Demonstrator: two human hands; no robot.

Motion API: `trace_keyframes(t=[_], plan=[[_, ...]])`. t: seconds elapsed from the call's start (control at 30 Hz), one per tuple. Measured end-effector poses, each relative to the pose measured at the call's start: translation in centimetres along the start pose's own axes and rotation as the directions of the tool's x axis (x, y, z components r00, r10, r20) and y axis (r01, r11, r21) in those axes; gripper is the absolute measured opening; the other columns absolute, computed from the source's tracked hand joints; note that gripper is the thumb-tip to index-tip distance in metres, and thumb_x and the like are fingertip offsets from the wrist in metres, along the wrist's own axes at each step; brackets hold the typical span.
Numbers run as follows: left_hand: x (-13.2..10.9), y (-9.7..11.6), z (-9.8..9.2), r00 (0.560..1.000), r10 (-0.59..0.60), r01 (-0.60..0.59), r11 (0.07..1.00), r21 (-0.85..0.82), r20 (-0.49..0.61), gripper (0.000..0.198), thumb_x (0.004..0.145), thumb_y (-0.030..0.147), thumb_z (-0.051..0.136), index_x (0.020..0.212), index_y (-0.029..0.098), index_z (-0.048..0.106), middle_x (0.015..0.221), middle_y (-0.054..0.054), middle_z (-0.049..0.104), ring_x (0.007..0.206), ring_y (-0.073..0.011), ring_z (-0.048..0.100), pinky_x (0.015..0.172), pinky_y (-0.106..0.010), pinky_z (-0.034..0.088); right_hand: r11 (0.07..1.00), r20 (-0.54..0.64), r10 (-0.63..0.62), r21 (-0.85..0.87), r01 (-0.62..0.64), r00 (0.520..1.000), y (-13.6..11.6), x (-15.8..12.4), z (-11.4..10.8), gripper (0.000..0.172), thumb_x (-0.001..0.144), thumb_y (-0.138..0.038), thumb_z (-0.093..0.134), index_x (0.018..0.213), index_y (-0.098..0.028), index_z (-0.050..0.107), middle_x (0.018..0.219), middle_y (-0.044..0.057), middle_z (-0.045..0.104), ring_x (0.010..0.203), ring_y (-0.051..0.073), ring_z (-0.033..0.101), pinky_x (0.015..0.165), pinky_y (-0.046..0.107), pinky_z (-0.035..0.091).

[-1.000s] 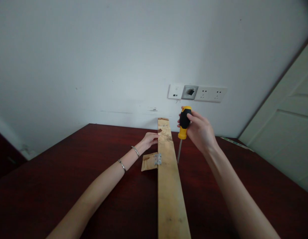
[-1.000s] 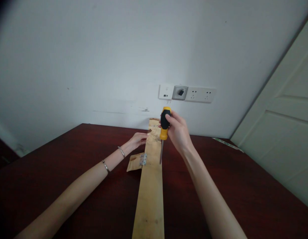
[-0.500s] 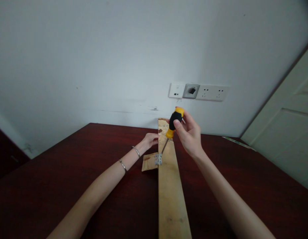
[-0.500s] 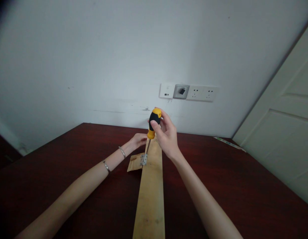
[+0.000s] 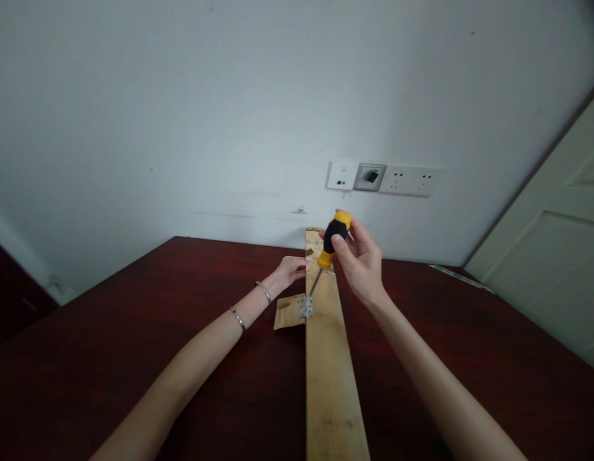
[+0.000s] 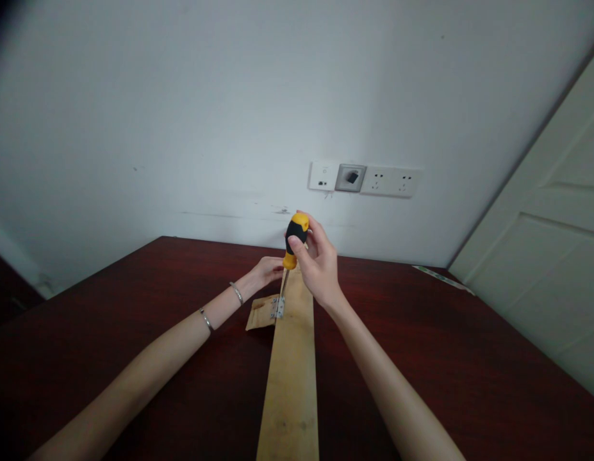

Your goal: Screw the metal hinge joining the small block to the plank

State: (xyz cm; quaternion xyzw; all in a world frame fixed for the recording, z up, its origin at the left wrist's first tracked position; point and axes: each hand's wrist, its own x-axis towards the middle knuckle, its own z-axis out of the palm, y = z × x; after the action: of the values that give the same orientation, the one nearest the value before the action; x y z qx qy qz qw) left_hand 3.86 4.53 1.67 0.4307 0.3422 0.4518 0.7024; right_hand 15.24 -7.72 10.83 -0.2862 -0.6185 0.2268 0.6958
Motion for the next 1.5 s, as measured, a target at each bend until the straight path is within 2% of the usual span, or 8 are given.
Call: trace_keyframes(t=[0.33, 0.6, 0.83, 1.0, 1.13, 1.4, 1.5], plan=[[-0.3, 0.1, 0.2, 1.0, 0.005, -0.005, 1.0, -0.011, -0.01, 0.008, 0.063, -0.003, 0.067, 0.064, 0.005, 0.066, 0.063, -0.008, 0.066, 0.056, -0.0138, 0.059, 0.065, -0.028, 0.053, 1.0, 0.003, -0.023, -0.012, 0.023, 1.0, 0.7, 0.1, -0.2, 0.048, 0.082, -0.043, 0.064, 0.126, -0.025, 0.055, 0.132, 0.009, 0.057, 0.125, 0.027, 0.053, 0.106, 0.046, 0.043], [0.0, -0.1, 0.1, 1.0, 0.001, -0.002, 1.0, -0.024, -0.008, 0.006, 0.062, -0.002, 0.067, 0.065, 0.004, 0.067, 0.067, -0.011, 0.068, 0.058, -0.0157, 0.061, 0.064, -0.029, 0.053, 1.0, 0.01, -0.021, -0.014, 0.022, 1.0, 0.8, 0.1, -0.3, 0.049, 0.082, -0.044, 0.064, 0.127, -0.027, 0.055, 0.133, 0.009, 0.056, 0.121, 0.027, 0.056, 0.103, 0.046, 0.046], [0.4, -0.2, -0.1, 1.0, 0.0, -0.001, 1.0, -0.022, -0.011, 0.008, 0.061, -0.003, 0.067, 0.067, 0.002, 0.068, 0.071, -0.014, 0.069, 0.061, -0.0171, 0.063, 0.064, -0.029, 0.053, 1.0, 0.02, 0.022, 0.005, -0.022, 1.0, 1.0, 0.2, -0.5, 0.052, 0.083, -0.047, 0.061, 0.13, -0.025, 0.051, 0.126, 0.009, 0.058, 0.102, 0.024, 0.066, 0.09, 0.04, 0.055], [0.6, -0.4, -0.2, 1.0, -0.004, 0.003, 1.0, -0.026, -0.023, 0.009, 0.06, -0.003, 0.067, 0.066, 0.002, 0.067, 0.074, -0.014, 0.07, 0.063, -0.0177, 0.064, 0.064, -0.03, 0.054, 0.999, 0.018, 0.044, 0.013, -0.044, 0.999, 1.2, 0.3, -0.6, 0.052, 0.083, -0.047, 0.06, 0.129, -0.024, 0.05, 0.113, 0.009, 0.062, 0.101, 0.024, 0.067, 0.084, 0.037, 0.057], [0.4, -0.3, -0.1, 0.999, -0.006, 0.005, 1.0, -0.022, -0.038, 0.01, 0.058, -0.005, 0.066, 0.064, 0.003, 0.067, 0.07, -0.013, 0.069, 0.06, -0.0166, 0.063, 0.062, -0.029, 0.054, 0.998, 0.023, 0.061, 0.021, -0.061, 0.998, 1.2, 0.4, -0.7, 0.049, 0.084, -0.047, 0.059, 0.127, -0.025, 0.052, 0.11, 0.007, 0.063, 0.099, 0.023, 0.067, 0.082, 0.036, 0.058], [0.0, 0.1, 0.3, 0.997, -0.014, 0.013, 1.0, -0.019, -0.073, 0.012, 0.059, -0.006, 0.063, 0.063, 0.004, 0.067, 0.066, -0.01, 0.067, 0.058, -0.0156, 0.061, 0.061, -0.027, 0.053, 0.994, 0.036, 0.078, 0.075, -0.08, 0.996, 1.4, 0.6, -1.0, 0.048, 0.086, -0.047, 0.058, 0.129, -0.027, 0.052, 0.12, 0.007, 0.063, 0.102, 0.023, 0.066, 0.087, 0.041, 0.057], [0.0, 0.1, 0.3, 0.997, -0.013, 0.012, 1.0, -0.014, -0.07, 0.01, 0.06, -0.005, 0.064, 0.063, 0.005, 0.067, 0.064, -0.009, 0.067, 0.058, -0.0148, 0.06, 0.06, -0.027, 0.052, 0.993, 0.079, 0.087, 0.078, -0.094, 0.993, 1.0, 0.5, -1.0, 0.051, 0.085, -0.047, 0.058, 0.13, -0.027, 0.051, 0.121, 0.008, 0.062, 0.101, 0.023, 0.066, 0.088, 0.042, 0.057]])
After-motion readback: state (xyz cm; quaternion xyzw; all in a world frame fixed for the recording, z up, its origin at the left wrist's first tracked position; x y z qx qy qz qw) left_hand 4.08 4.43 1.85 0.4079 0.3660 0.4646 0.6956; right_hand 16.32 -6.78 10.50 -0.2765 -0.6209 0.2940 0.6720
